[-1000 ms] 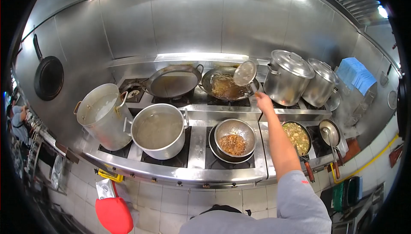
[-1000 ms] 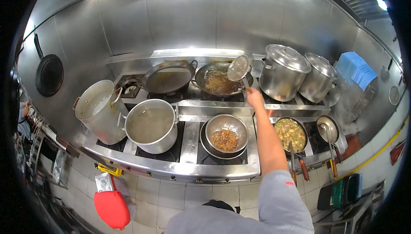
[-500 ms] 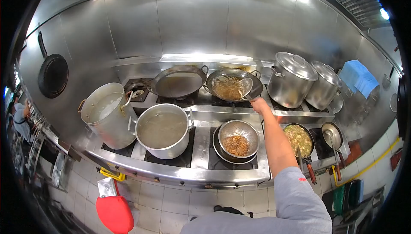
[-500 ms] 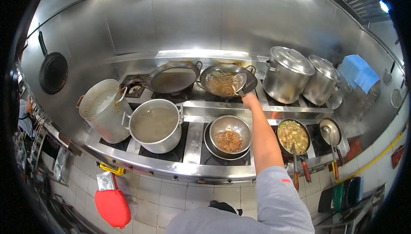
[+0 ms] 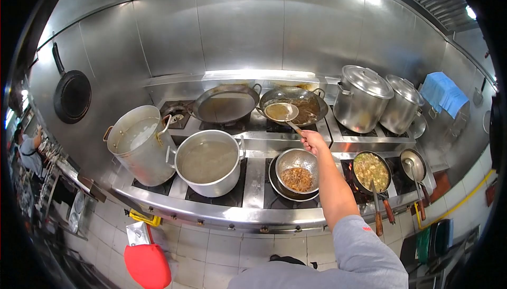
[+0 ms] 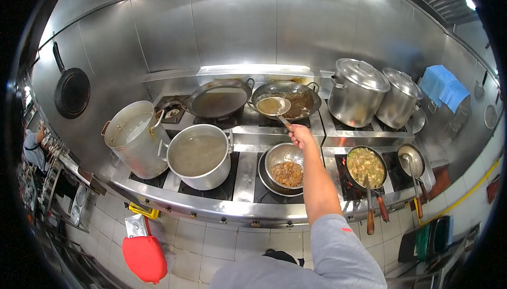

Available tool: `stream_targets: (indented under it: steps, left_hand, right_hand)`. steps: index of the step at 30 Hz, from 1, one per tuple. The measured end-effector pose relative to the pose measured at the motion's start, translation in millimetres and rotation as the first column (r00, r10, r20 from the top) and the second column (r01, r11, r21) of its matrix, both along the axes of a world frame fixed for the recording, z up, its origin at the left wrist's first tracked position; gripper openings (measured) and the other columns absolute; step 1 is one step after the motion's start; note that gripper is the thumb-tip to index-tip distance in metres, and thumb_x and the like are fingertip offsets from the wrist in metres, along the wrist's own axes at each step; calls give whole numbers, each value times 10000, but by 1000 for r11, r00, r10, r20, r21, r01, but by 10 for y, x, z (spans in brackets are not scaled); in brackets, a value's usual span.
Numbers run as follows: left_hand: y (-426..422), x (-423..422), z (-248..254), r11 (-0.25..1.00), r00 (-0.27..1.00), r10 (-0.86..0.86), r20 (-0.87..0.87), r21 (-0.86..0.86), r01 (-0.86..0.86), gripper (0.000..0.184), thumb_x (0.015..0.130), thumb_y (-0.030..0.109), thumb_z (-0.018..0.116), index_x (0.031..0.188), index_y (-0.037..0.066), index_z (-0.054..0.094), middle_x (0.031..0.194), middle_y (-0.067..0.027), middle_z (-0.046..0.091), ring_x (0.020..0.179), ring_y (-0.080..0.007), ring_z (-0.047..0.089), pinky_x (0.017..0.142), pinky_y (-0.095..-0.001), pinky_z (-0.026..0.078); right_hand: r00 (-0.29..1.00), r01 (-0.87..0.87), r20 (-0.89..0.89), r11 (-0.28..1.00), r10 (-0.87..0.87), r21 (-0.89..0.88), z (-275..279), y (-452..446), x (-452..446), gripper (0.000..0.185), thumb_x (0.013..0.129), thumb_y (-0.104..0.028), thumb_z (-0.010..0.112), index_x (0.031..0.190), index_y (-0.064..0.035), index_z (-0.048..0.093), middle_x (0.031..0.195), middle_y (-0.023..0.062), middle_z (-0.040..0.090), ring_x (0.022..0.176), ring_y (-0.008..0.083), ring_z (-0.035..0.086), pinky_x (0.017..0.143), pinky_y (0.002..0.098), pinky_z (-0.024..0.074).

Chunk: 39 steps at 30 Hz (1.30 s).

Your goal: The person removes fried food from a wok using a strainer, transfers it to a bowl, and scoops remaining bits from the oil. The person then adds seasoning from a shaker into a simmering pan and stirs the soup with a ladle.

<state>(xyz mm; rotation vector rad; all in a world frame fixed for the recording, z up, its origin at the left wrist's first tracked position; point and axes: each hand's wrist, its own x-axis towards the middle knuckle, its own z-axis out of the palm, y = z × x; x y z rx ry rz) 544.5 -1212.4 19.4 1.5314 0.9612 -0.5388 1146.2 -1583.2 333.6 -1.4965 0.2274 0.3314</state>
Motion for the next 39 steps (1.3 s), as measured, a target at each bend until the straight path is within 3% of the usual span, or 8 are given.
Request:
stream_targets:
  steps: [12, 21, 24, 27, 30, 35, 38, 39]
  left_hand:
    - [264, -557, -202, 998, 998, -61, -15, 10, 61, 362, 891, 238, 588, 1224, 107, 531, 1117, -127, 610, 990, -308, 615, 737, -424, 558]
    - [753, -1103, -719, 954, 954, -296, 51, 64, 292, 347, 882, 221, 599, 1204, 106, 542, 1094, -126, 619, 985, -303, 615, 733, -429, 556]
    - [1063, -1068, -970, 664, 649, -738, 183, 368, 651, 342, 879, 215, 603, 1198, 106, 545, 1086, -126, 622, 983, -302, 615, 732, -431, 556]
    - [1284, -690, -1041, 469, 416, -882, 223, 503, 726, 339, 877, 211, 605, 1194, 106, 548, 1081, -126, 623, 982, -301, 616, 731, -432, 556]
    - [1329, -231, -811, 944, 994, -73, -75, -326, 45, 401, 891, 258, 599, 1256, 139, 482, 1038, -75, 573, 941, -350, 590, 757, -497, 520]
    - [1363, 396, -612, 955, 1000, -13, 11, -296, 16, 470, 912, 322, 621, 1296, 124, 436, 1180, -103, 522, 1020, -368, 563, 737, -514, 529]
    - [1271, 506, -580, 954, 998, -52, 22, -293, 56, 480, 911, 316, 621, 1310, 124, 437, 1214, -114, 524, 1039, -370, 564, 770, -523, 531]
    - [1227, 501, -579, 956, 999, -40, 21, -290, 45, 480, 911, 316, 621, 1310, 124, 437, 1214, -114, 524, 1039, -370, 564, 770, -523, 531]
  right_hand:
    - [964, 93, 229, 978, -135, 186, -199, 43, -754, 234, 976, -183, 513, 1189, -89, 538, 649, -26, 508, 455, 51, 391, 377, 215, 281]
    - [936, 304, 242, 935, -257, -182, -508, -755, -3128, 443, 940, -87, 551, 1378, -78, 488, 874, -8, 618, 628, 37, 483, 550, 197, 410]
    - [838, 366, 529, 860, -138, -355, -972, -844, -3542, 478, 914, -54, 592, 1378, -141, 519, 816, -27, 552, 696, 92, 471, 649, 232, 438]
    - [839, 436, 541, 515, 66, -738, -1075, -655, -3757, 503, 883, -42, 618, 1365, -153, 528, 858, 38, 551, 806, 174, 542, 785, 301, 467]
    - [917, 341, 390, 343, 81, -875, -1112, -457, -3781, 531, 867, -57, 621, 1364, -213, 522, 877, 109, 555, 854, 275, 589, 782, 373, 491]
    - [956, 252, 287, 343, 55, -905, -882, -331, -3748, 517, 877, -99, 602, 1361, -261, 518, 941, 167, 572, 895, 360, 604, 771, 430, 504]
    - [825, 457, 562, 514, 62, -726, -980, -340, -3728, 498, 905, -107, 579, 1384, -210, 489, 958, 132, 597, 859, 304, 617, 742, 388, 508]
    - [889, 385, 424, 779, -170, -495, -876, -270, -3744, 494, 918, -110, 568, 1396, -171, 462, 952, 101, 602, 802, 242, 597, 688, 348, 495]
